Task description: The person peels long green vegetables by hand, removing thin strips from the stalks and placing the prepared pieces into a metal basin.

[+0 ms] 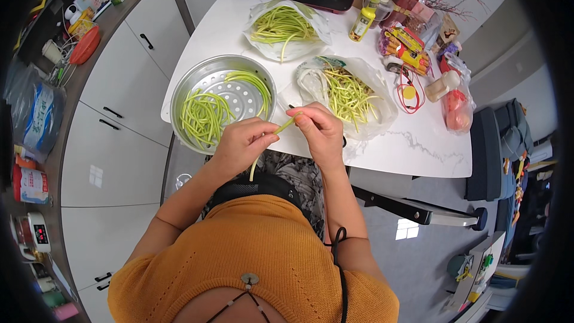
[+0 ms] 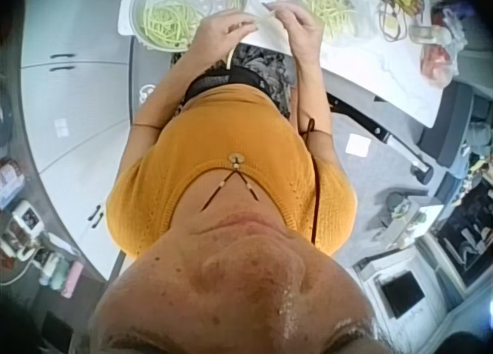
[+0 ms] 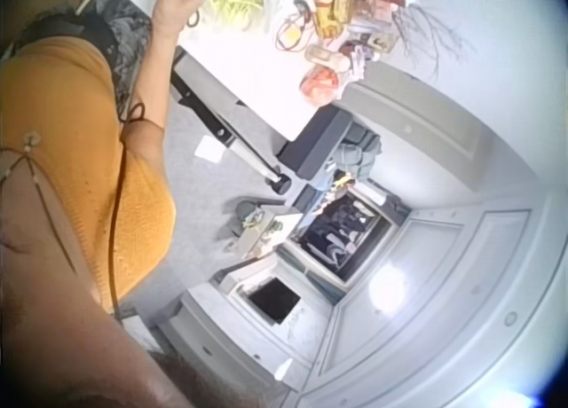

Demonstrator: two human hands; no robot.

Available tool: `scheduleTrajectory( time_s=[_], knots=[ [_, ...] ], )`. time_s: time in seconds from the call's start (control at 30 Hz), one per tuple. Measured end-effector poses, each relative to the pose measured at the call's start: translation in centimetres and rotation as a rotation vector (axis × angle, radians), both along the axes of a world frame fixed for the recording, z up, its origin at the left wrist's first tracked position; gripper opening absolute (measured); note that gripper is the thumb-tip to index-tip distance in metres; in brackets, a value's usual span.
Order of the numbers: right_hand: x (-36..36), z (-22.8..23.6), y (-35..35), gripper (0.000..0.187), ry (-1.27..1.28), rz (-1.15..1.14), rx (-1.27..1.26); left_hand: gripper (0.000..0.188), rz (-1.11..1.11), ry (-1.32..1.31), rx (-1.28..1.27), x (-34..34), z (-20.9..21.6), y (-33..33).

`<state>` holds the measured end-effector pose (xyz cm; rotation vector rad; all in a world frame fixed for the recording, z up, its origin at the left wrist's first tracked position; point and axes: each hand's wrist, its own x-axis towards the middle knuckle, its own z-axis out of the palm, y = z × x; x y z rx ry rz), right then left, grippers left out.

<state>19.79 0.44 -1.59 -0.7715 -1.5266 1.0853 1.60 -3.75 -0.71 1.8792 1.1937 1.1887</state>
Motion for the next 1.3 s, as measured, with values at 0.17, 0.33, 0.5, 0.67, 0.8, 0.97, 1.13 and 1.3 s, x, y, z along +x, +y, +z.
scheduleTrajectory(
  time_s=[0.17,0.33,0.5,0.67,0.8,0.97,1.13,1.3],
  knots=[
    [0.2,0.0,-0.1,0.017,0.035,0.010,-0.048,0.014,0.003,-0.113,-0.156,-0.1,0.2,0.2],
    [0.3,0.5,-0.3,0.019,0.055,-0.006,0.005,0.015,0.000,-0.125,-0.171,-0.2,-0.2,0.3],
    [1.1,0.6,-0.6,0.028,0.155,0.175,-0.221,0.014,0.059,-0.053,-0.032,-0.4,0.2,0.7],
    [1.3,0.3,-0.6,0.043,0.165,0.300,-0.251,0.012,0.067,-0.049,0.080,-0.3,0.7,0.8],
    [1.1,1.2,-0.8,0.043,0.148,0.414,-0.241,0.013,0.051,0.011,0.205,-0.5,0.5,1.0],
    [1.1,1.7,-1.1,0.038,0.053,0.387,-0.163,0.013,0.054,0.054,0.224,-0.7,1.1,0.8],
    [0.8,1.6,-1.3,0.029,0.014,0.262,-0.083,0.012,0.034,0.050,0.227,-0.5,0.9,0.8],
    [0.9,1.6,-1.4,0.020,-0.076,0.097,0.025,0.012,0.012,0.056,0.244,-0.1,1.0,0.6]
  ],
)
